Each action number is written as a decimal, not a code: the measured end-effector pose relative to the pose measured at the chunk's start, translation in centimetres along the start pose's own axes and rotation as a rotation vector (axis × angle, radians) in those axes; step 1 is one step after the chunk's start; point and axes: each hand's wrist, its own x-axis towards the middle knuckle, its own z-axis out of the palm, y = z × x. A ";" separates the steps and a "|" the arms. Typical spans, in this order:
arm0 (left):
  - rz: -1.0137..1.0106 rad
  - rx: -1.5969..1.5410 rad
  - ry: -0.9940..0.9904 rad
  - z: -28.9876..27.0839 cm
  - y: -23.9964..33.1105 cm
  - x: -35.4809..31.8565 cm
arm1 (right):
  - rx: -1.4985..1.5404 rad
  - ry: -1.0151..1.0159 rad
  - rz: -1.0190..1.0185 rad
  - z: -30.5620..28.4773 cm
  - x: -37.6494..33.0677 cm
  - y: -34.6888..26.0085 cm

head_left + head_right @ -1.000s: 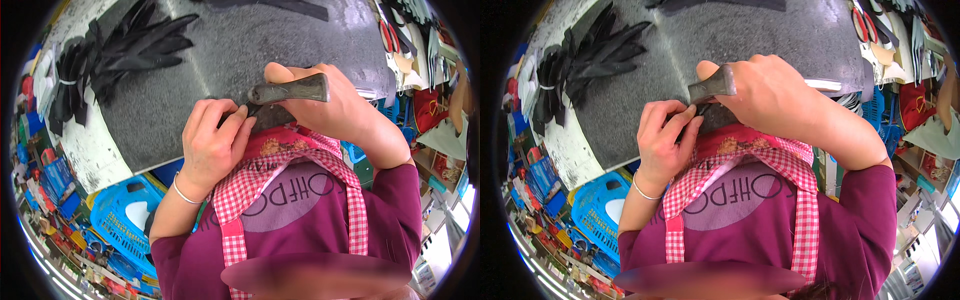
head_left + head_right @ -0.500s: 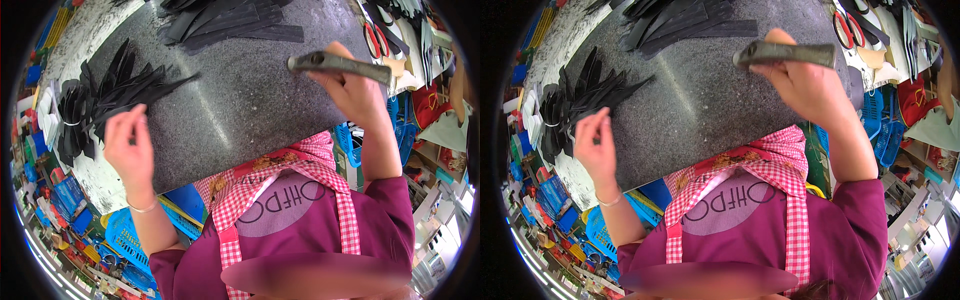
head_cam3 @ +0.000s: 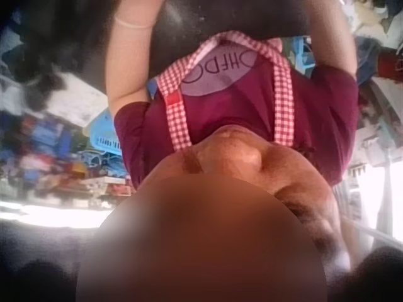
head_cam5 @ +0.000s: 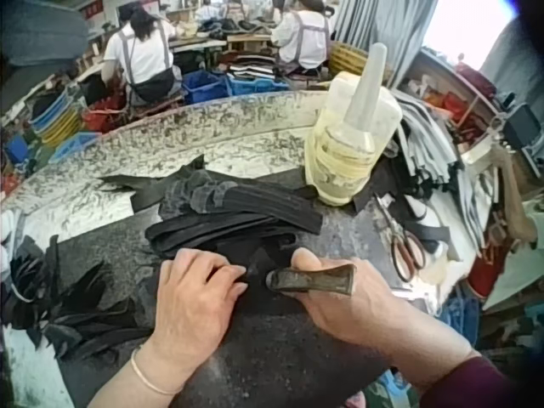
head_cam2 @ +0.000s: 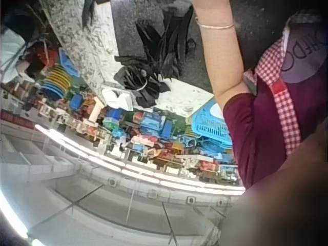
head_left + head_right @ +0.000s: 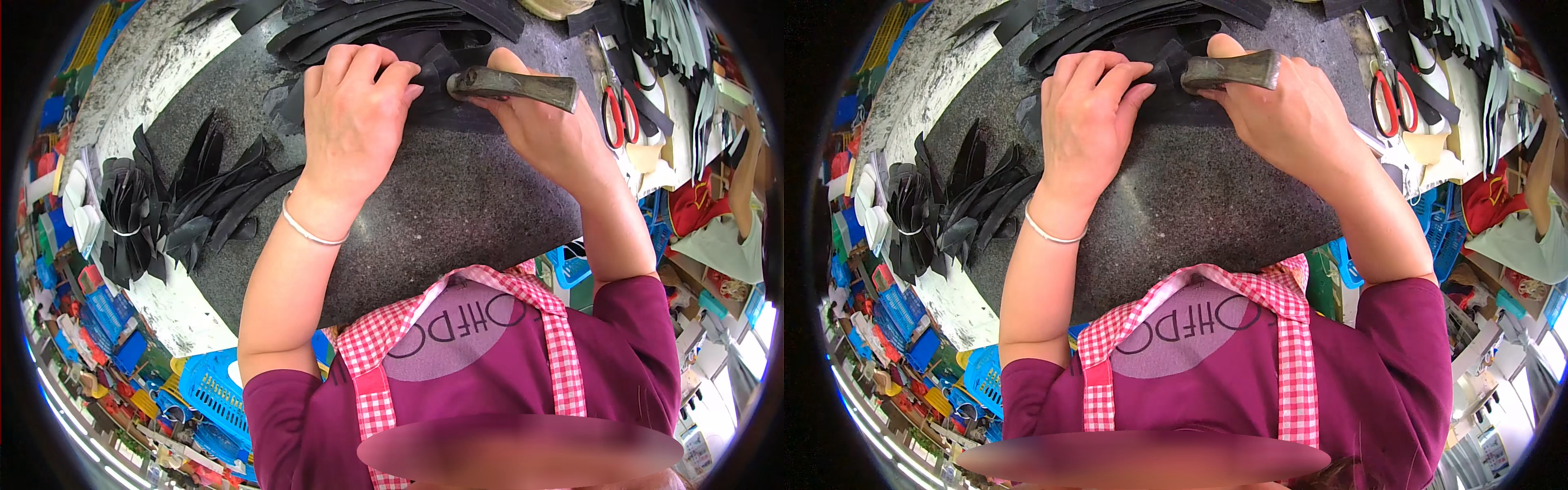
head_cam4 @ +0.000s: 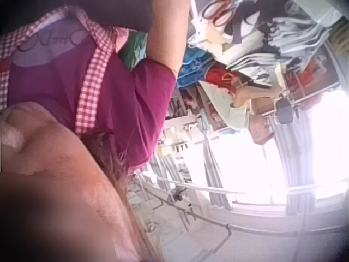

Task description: Hammering the edges of black leather strips on a workbench to flatten or fold them.

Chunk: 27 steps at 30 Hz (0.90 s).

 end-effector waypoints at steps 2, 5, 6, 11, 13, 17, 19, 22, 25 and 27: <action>0.089 0.069 -0.006 -1.5 0.6 -0.7 | 0.031 -0.007 0.003 0.4 -0.7 -0.2; 0.179 0.130 0.007 -3.1 3.5 -2.4 | 0.032 -0.008 -0.004 0.7 -0.4 0.2; 0.192 0.100 -0.050 -3.7 4.7 -3.2 | 0.008 -0.002 -0.007 0.9 0.0 0.5; 0.094 -0.276 -0.457 -6.4 9.4 -7.4 | 0.014 0.027 -0.008 1.7 0.7 0.2; -0.095 -0.190 -0.450 -5.1 8.0 -7.0 | 0.055 -0.090 0.076 1.3 1.5 -0.1; -0.236 -0.194 -0.225 -3.0 5.8 -5.2 | 0.078 -0.019 0.013 -0.1 0.0 -1.4; -0.239 -0.239 -0.221 -2.8 5.1 -5.2 | 0.088 -0.037 -0.010 -1.2 -1.6 -2.3; -0.231 -0.308 -0.216 -2.5 4.3 -4.9 | 0.073 -0.217 -0.028 -1.3 -3.5 -3.0; -0.194 -0.326 -0.193 -2.1 3.5 -4.8 | 0.109 -0.197 0.057 -1.1 -3.8 -3.7; -0.160 -0.322 -0.170 -2.0 3.0 -4.9 | 0.115 -0.199 0.050 -1.0 -4.0 -3.6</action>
